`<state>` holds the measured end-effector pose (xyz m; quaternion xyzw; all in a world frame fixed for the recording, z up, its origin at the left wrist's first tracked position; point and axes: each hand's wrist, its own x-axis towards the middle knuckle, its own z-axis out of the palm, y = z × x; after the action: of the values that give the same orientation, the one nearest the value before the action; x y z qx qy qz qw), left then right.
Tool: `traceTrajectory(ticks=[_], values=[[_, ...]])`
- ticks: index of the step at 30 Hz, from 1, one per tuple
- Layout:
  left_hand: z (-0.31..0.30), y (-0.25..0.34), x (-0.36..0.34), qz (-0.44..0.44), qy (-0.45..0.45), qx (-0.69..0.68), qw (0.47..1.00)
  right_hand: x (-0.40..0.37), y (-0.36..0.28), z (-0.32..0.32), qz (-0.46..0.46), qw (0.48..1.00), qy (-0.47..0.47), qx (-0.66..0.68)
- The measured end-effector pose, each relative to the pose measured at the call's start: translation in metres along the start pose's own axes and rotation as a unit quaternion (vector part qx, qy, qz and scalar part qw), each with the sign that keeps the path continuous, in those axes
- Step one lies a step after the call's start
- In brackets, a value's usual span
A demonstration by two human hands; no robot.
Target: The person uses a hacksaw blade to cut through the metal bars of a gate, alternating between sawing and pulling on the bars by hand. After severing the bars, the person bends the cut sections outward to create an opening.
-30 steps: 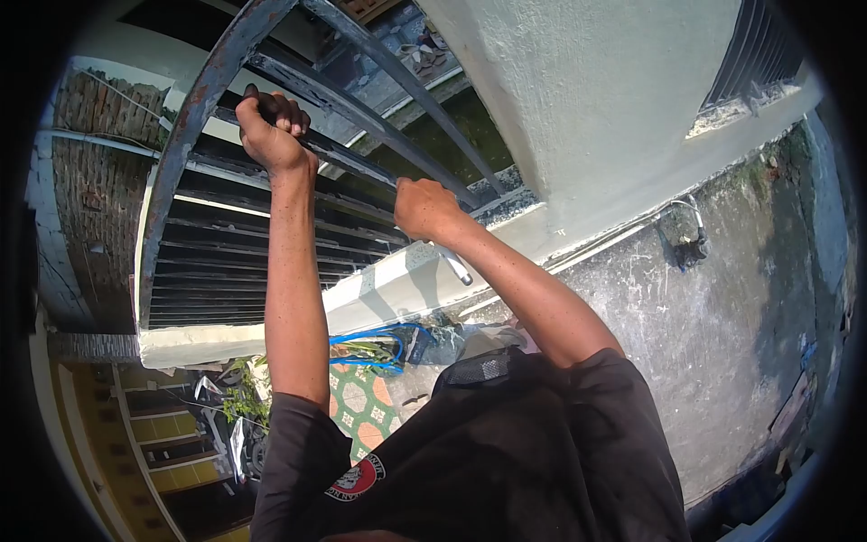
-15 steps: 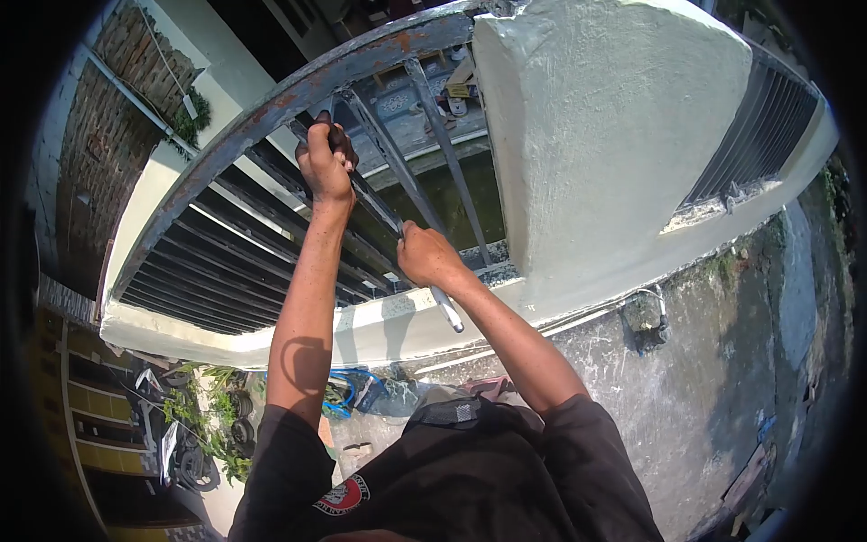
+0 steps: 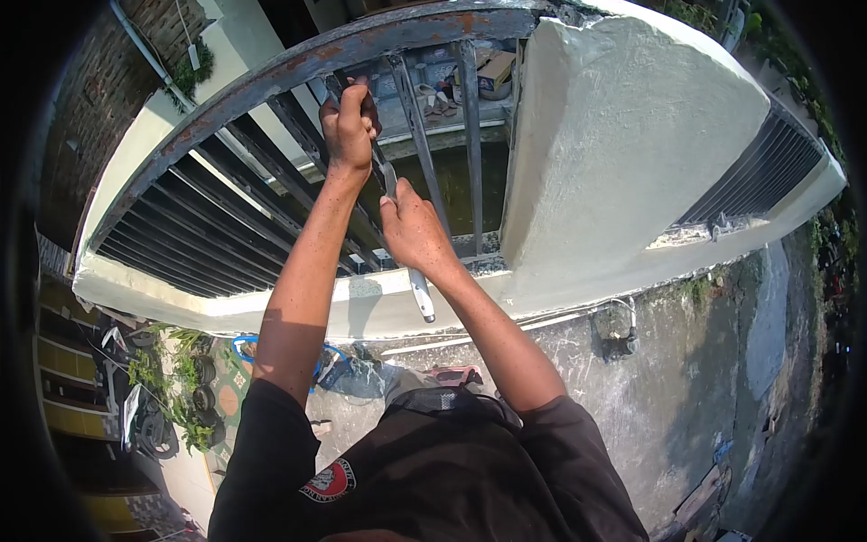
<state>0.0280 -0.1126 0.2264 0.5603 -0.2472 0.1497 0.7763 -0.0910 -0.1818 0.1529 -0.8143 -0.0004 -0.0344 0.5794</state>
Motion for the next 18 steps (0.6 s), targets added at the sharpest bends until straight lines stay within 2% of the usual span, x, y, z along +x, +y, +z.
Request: traceTrajectory(ticks=[2,5,7,9,11,13,14,18], values=[[-0.001,-0.003,0.003,0.004,0.002,0.000,1.000,0.002,0.025,0.021,0.021,0.991,0.068,-0.111],[0.001,-0.005,0.007,0.029,0.000,-0.010,1.000,0.006,0.058,0.014,-0.019,0.986,0.033,-0.164],[-0.001,-0.006,0.003,0.026,0.000,-0.007,1.000,-0.002,0.008,-0.006,0.012,0.990,-0.007,-0.143],[0.000,-0.008,0.004,0.022,0.006,-0.001,1.000,-0.003,-0.017,-0.010,-0.001,0.996,0.019,-0.087],[0.000,-0.006,0.004,0.025,0.004,-0.002,1.000,0.006,0.017,-0.004,-0.009,0.993,0.033,-0.115],[0.000,-0.004,0.001,0.013,0.004,-0.002,1.000,0.007,0.049,-0.011,0.095,0.987,-0.090,-0.088],[0.001,-0.002,0.003,0.007,0.002,-0.003,1.000,0.008,0.060,-0.010,0.044,0.988,-0.052,-0.138],[-0.001,-0.003,0.003,0.010,-0.003,0.002,1.000,0.004,-0.012,-0.023,0.000,0.990,-0.007,-0.142]])
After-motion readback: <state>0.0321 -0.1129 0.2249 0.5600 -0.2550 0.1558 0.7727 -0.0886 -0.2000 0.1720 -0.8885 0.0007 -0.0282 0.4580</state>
